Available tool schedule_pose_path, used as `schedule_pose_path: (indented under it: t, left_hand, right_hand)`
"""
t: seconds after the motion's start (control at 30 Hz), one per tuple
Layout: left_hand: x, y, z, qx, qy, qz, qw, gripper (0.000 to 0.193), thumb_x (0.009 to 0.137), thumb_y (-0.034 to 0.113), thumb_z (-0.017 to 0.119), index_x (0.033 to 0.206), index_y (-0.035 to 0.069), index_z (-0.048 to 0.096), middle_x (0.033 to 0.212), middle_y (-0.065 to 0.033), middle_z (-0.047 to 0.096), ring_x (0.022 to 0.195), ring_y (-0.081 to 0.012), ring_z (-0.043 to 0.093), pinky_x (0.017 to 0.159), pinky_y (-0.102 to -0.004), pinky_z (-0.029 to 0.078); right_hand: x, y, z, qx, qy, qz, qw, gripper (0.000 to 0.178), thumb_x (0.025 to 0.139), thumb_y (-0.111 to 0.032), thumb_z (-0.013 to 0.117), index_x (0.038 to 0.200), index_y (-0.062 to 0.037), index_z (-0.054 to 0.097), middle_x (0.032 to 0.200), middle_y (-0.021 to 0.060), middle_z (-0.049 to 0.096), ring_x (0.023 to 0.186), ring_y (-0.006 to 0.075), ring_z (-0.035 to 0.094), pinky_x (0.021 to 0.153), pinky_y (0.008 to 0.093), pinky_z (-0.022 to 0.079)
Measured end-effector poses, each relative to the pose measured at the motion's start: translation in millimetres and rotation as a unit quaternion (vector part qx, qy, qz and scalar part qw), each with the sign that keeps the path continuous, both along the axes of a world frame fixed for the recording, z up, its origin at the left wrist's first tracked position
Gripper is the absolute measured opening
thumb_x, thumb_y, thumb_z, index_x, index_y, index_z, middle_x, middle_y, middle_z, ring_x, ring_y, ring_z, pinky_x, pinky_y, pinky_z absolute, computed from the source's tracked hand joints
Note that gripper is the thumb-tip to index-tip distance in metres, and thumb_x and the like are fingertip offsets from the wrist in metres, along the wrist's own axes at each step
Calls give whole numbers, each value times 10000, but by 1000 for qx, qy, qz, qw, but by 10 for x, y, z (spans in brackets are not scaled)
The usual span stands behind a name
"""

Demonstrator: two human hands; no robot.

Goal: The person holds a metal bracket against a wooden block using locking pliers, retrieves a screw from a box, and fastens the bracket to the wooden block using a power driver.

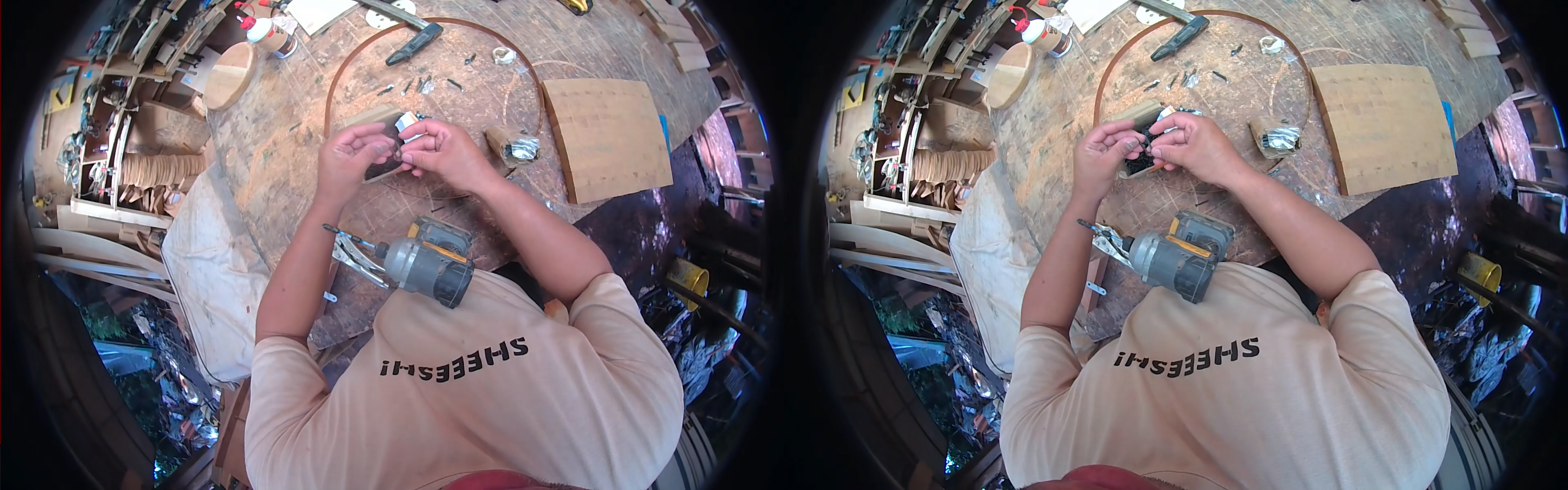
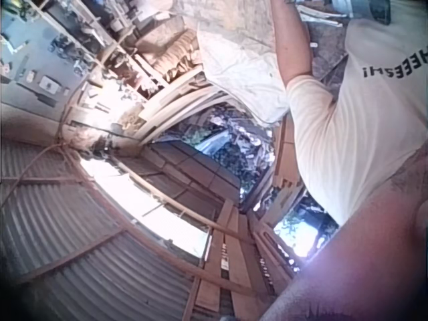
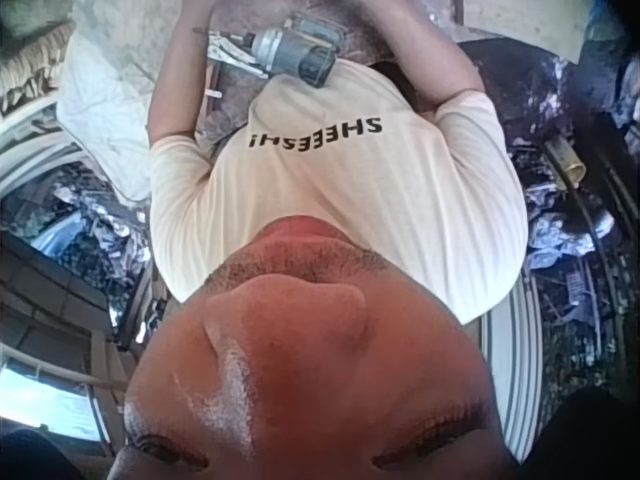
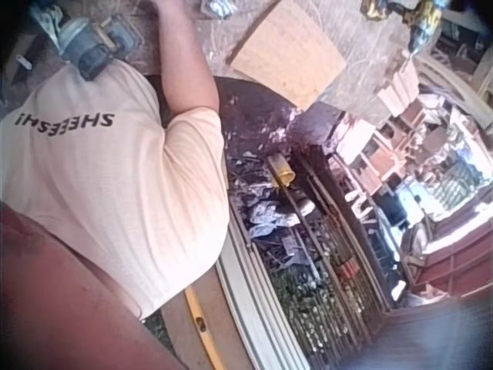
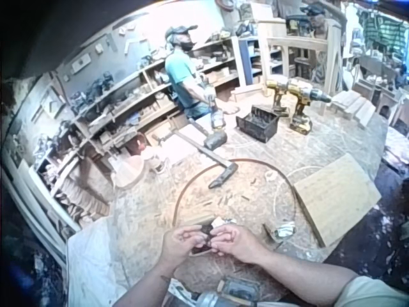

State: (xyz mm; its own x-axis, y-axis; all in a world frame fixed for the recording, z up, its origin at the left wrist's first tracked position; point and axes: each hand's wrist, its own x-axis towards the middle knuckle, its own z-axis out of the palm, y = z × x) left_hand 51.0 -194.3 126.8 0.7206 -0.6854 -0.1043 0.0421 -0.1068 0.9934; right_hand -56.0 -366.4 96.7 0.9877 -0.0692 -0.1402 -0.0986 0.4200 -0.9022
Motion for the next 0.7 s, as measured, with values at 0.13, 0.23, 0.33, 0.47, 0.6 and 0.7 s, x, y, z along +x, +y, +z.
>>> schedule_pose_path:
  t: [0.13, 0.23, 0.33, 0.47, 0.6, 0.7]
  left_hand:
    - [211, 109, -131, 17, 1, 22, 1000, 281, 912, 22, 612, 1172, -81, 581, 1021, -150, 683, 904, -167, 665, 798, -272, 548]
    - [304, 207, -226, 54, -87, 14, 995, 290, 910, 25, 612, 1187, -59, 587, 1084, -131, 668, 956, -165, 649, 825, -281, 534]
    - [342, 289, -122, 58, -109, 10, 992, 309, 903, 37, 624, 1201, -39, 593, 1142, -110, 650, 995, -162, 635, 849, -294, 524]
    - [183, 328, 530, 3, -54, -64, 996, 334, 887, 64, 655, 1202, -32, 600, 1141, -102, 649, 1014, -155, 630, 877, -300, 519]
    - [-96, 364, 982, 39, -114, -174, 977, 288, 867, 29, 670, 1147, -28, 631, 1051, -91, 678, 960, -150, 650, 836, -281, 536]
    - [-181, 547, 1086, -5, -167, -128, 978, 204, 851, 7, 681, 1051, -30, 670, 975, -73, 693, 931, -147, 658, 823, -264, 539]
  right_hand:
    - [-9, -32, 84, 20, 20, 1, 1000, 298, 888, -31, 647, 1153, 48, 538, 937, 138, 701, 797, 147, 676, 666, 241, 541]
    - [-41, -43, 127, 21, 28, -4, 999, 312, 891, -45, 646, 1168, 46, 534, 943, 143, 703, 801, 152, 680, 677, 244, 543]
    - [-56, -71, 237, 10, 15, 19, 1000, 239, 888, -40, 650, 1097, 22, 550, 937, 138, 703, 807, 152, 684, 678, 245, 544]
    - [-8, -28, 540, -9, -31, 79, 996, 170, 879, -33, 665, 1006, -6, 556, 922, 124, 701, 796, 143, 683, 666, 241, 546]
    - [31, 69, 963, -48, -98, 134, 985, 160, 877, -37, 670, 987, -15, 556, 889, 100, 694, 793, 132, 681, 674, 229, 552]
    - [20, 195, 1195, -97, -127, 151, 975, 160, 879, -38, 669, 988, -21, 553, 894, 92, 692, 811, 130, 679, 689, 229, 552]
